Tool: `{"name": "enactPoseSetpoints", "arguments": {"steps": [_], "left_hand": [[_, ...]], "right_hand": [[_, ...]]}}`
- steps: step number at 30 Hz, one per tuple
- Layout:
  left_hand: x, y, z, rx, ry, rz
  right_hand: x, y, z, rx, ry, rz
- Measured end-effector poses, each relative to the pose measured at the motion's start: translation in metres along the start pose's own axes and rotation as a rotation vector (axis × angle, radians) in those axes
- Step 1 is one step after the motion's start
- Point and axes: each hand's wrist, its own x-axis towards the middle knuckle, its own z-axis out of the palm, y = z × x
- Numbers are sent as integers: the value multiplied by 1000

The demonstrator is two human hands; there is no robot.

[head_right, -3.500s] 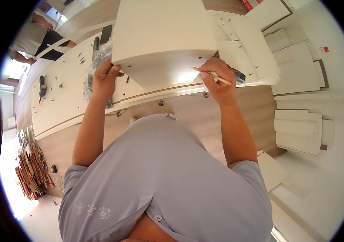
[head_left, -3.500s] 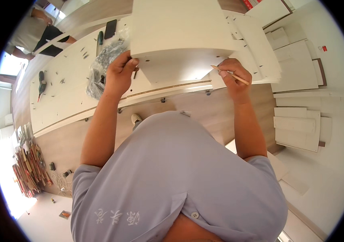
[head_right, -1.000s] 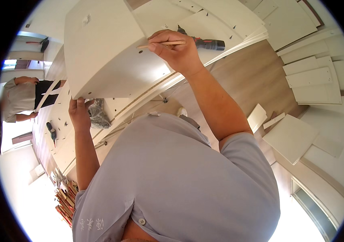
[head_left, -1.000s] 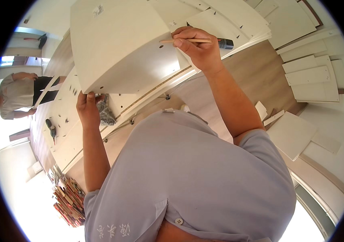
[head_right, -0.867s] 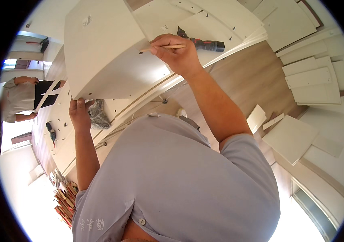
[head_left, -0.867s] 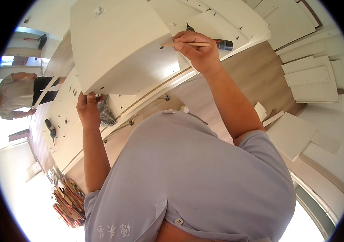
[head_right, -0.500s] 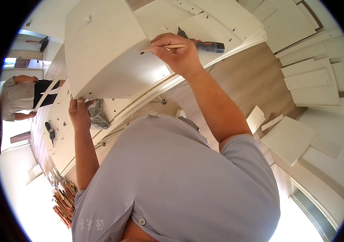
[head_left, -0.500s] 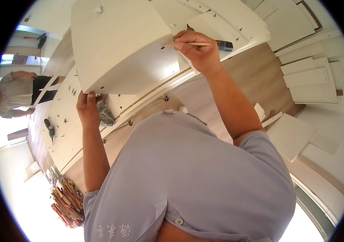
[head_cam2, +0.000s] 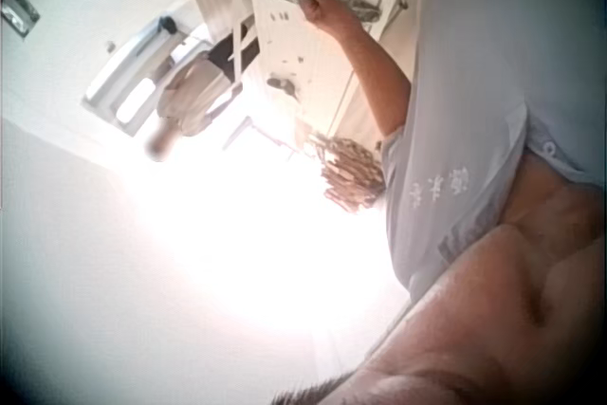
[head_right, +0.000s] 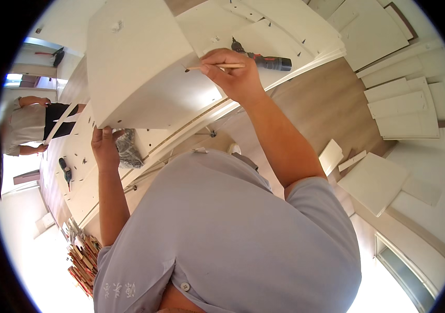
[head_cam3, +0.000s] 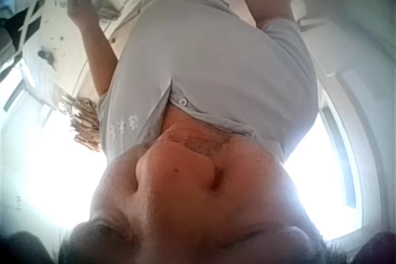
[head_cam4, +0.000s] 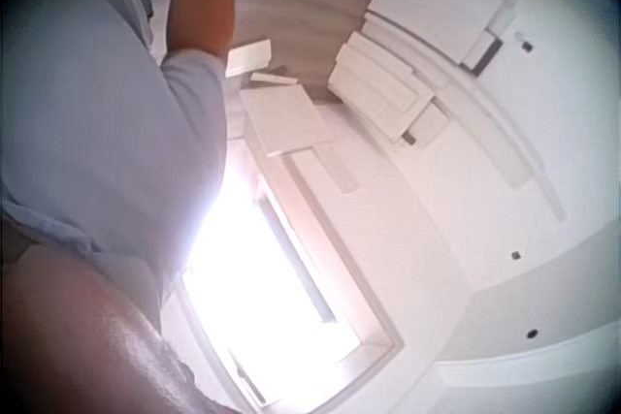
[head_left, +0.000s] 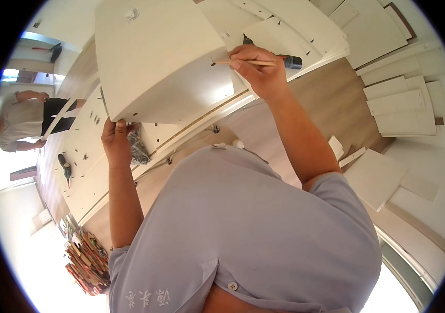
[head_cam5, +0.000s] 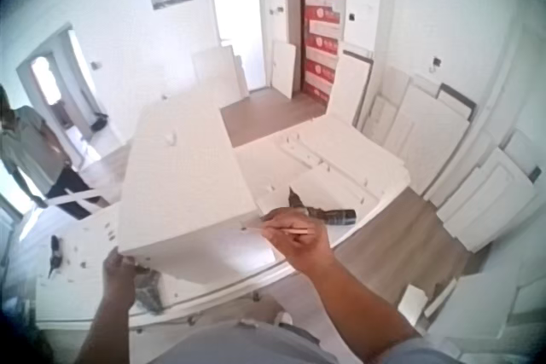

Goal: The person assembles a white cabinet by aligning wooden panels, marking them with a pencil, and driving screws using a power drill on a workbench.

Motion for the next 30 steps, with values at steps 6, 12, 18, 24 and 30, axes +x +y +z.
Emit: {"name": "enactPoseSetpoints", "arguments": {"steps": [6, 12, 18, 24, 30], "left_hand": [[-2, 3, 4, -2, 11, 1], [-5, -17, 7, 36, -19, -49], [-12, -56, 17, 156, -48, -118], [-9, -84, 17, 114, -104, -27], [-10, -103, 19, 143, -118, 22]], "right_hand": [[-38, 28, -28, -16, 205, 337], [-106, 111, -77, -207, 117, 616], [-95, 110, -64, -218, 67, 691], [-74, 105, -46, -226, -68, 509], [-79, 113, -15, -174, -171, 457]]}}
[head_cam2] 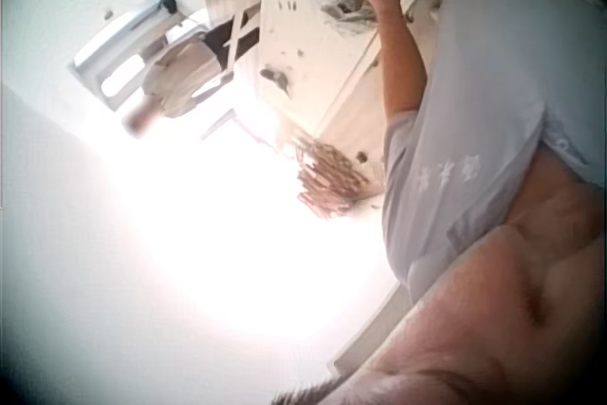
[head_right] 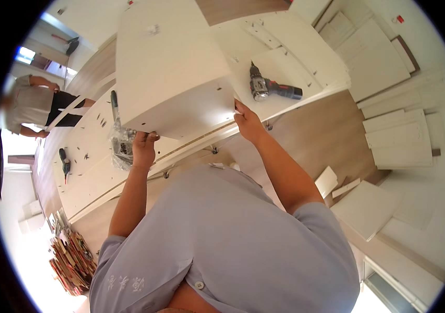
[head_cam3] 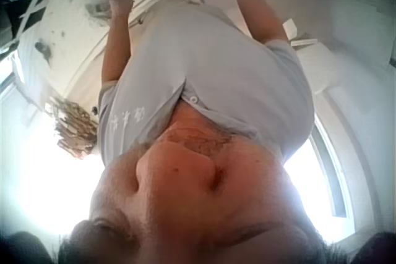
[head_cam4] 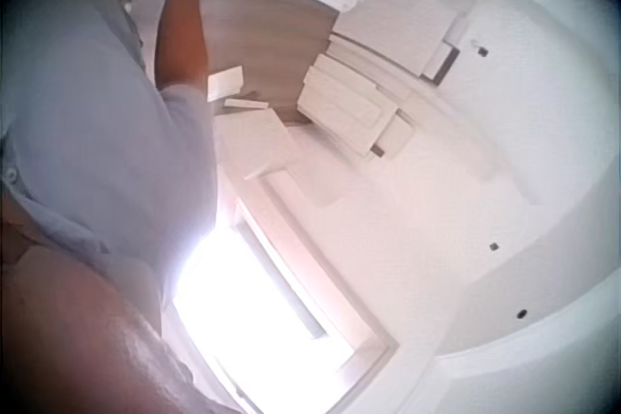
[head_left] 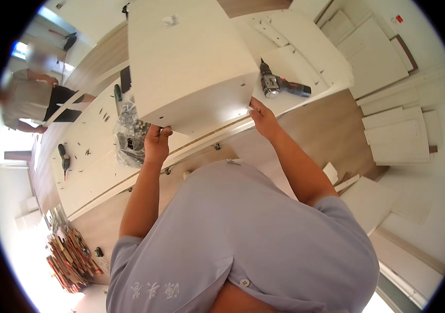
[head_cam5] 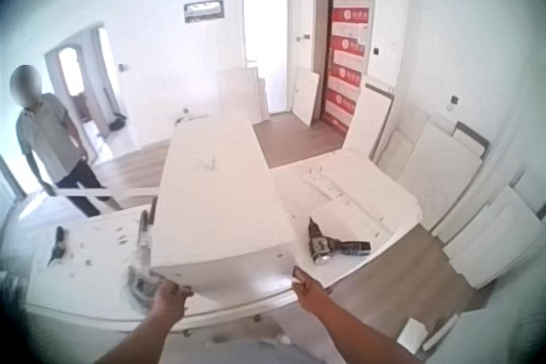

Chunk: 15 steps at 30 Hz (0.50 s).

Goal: The person assembles a white cabinet by aligning wooden panels, marking them with a pencil, and driving screws using a power drill on a workbench.

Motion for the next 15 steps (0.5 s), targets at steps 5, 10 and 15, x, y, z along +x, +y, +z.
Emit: {"name": "enactPoseSetpoints", "arguments": {"steps": [5, 10, 15], "left_hand": [[-2, 21, 6, 96, 29, 26], [-5, 37, 8, 61, 67, -3], [-5, 45, 4, 118, 19, -88]], "right_hand": [[-1, 14, -6, -59, -13, 43], [-2, 12, -5, -15, -1, 122], [-17, 7, -8, -43, 25, 200]]}}
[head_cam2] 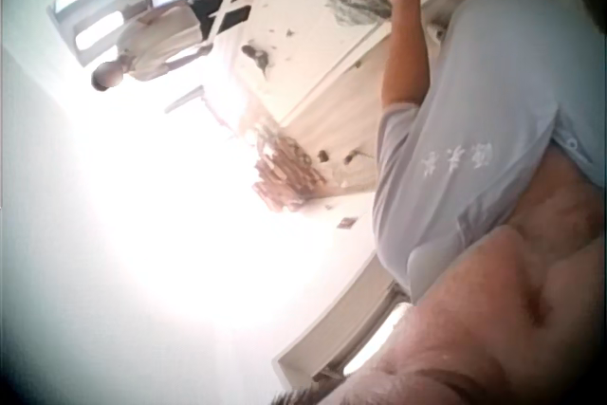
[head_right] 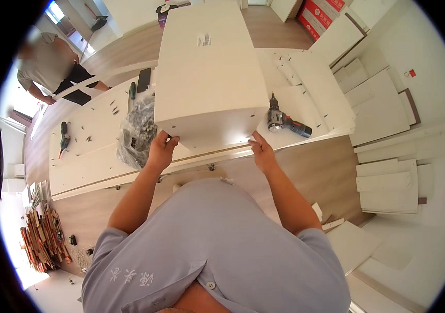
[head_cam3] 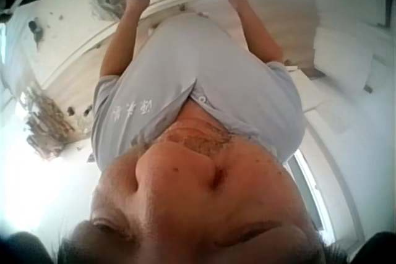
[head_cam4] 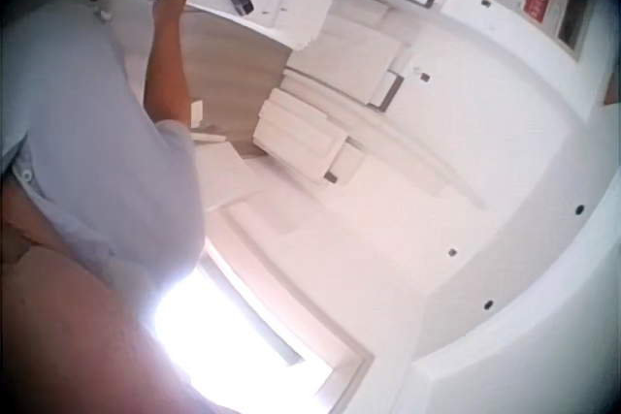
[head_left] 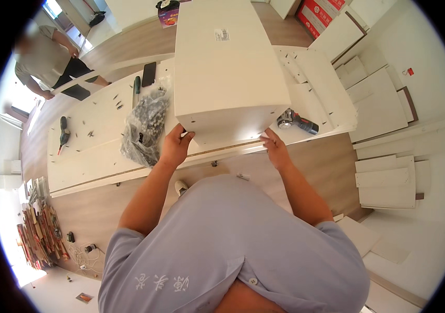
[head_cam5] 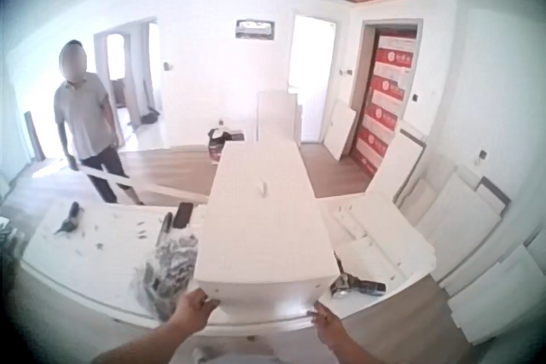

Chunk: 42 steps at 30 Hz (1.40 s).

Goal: The person assembles a white cabinet by aligning wooden panels, marking them with a pencil, and driving screws using a power drill on a workbench.

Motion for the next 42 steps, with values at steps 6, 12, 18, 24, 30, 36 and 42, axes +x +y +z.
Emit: {"name": "enactPoseSetpoints", "arguments": {"steps": [6, 12, 18, 24, 30, 36, 42], "left_hand": [[-6, -20, -16, -290, -47, 30], [30, 83, -41, -807, -126, -14], [41, 128, -39, -829, -129, -182], [50, 126, -44, -899, -186, -82], [45, 132, -50, -853, -238, -79], [43, 127, -56, -824, -252, 6], [26, 152, -77, -868, -252, 123]], "right_hand": [[-6, -52, 5, -112, 313, -157], [13, -156, -5, -91, 281, -339], [16, -192, 11, -425, 325, -582], [16, -206, 15, -299, 354, -517], [8, -223, 15, -196, 337, -422], [5, -221, 15, -12, 299, -351], [-22, -276, 23, 11, 232, -471]]}}
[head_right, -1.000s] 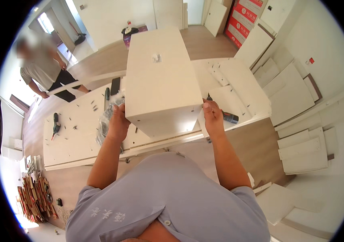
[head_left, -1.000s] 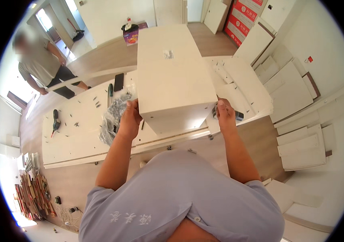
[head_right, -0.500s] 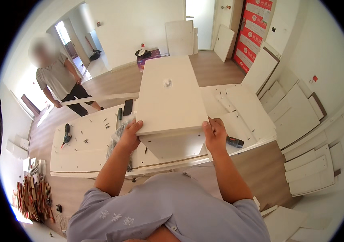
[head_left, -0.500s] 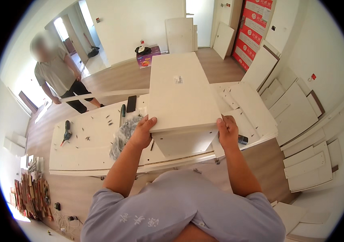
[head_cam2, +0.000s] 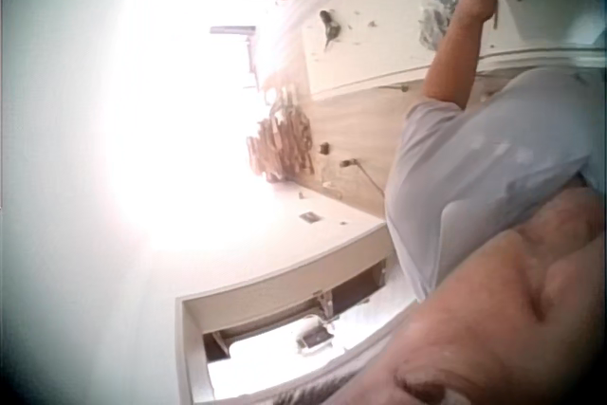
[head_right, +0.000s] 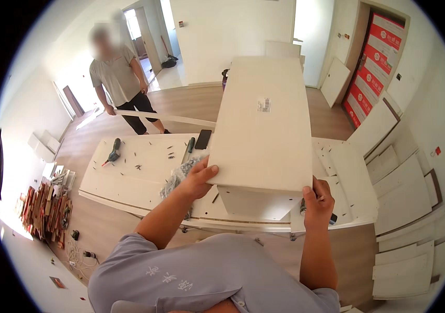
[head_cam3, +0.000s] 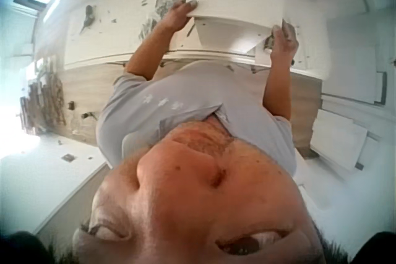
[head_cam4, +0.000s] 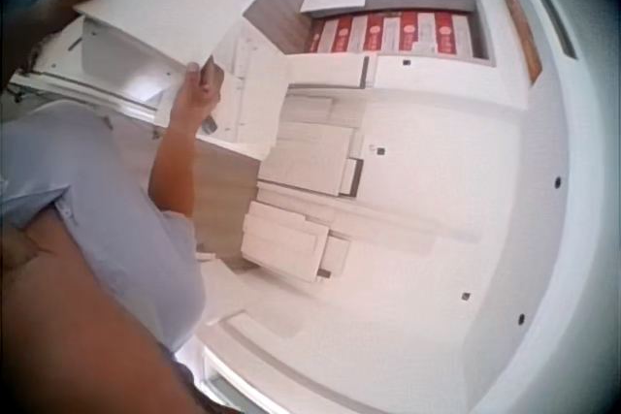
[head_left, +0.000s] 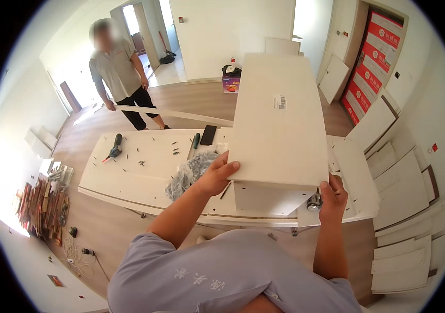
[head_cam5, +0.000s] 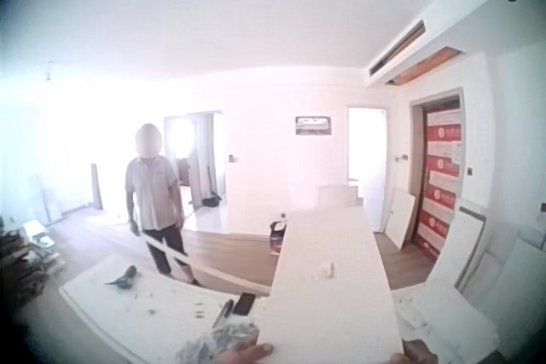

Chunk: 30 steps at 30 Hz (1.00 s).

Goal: The person assembles a white cabinet by aligning wooden panels, marking them with a pencil, and driving screws using a power drill on a workbench.

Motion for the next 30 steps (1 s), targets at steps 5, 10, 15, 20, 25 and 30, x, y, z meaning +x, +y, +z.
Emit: {"name": "enactPoseSetpoints", "arguments": {"steps": [5, 10, 15, 20, 25, 30], "left_hand": [[-53, 28, -3, -173, 10, 130], [-115, 28, -34, -209, 113, 131], [-179, 31, -78, -70, 316, 155], [-216, 35, -130, -53, 463, 171], [-241, 57, -201, 164, 601, 147], [-263, 96, -280, 420, 668, 17]], "right_hand": [[-3, -16, 8, -119, -228, -285], [0, -2, -9, -46, -201, -218], [5, 4, -11, 324, -6, -173], [25, 24, -5, 313, -48, -119], [26, 40, 65, -211, 77, -325], [14, 47, 129, -518, 26, -267]]}}
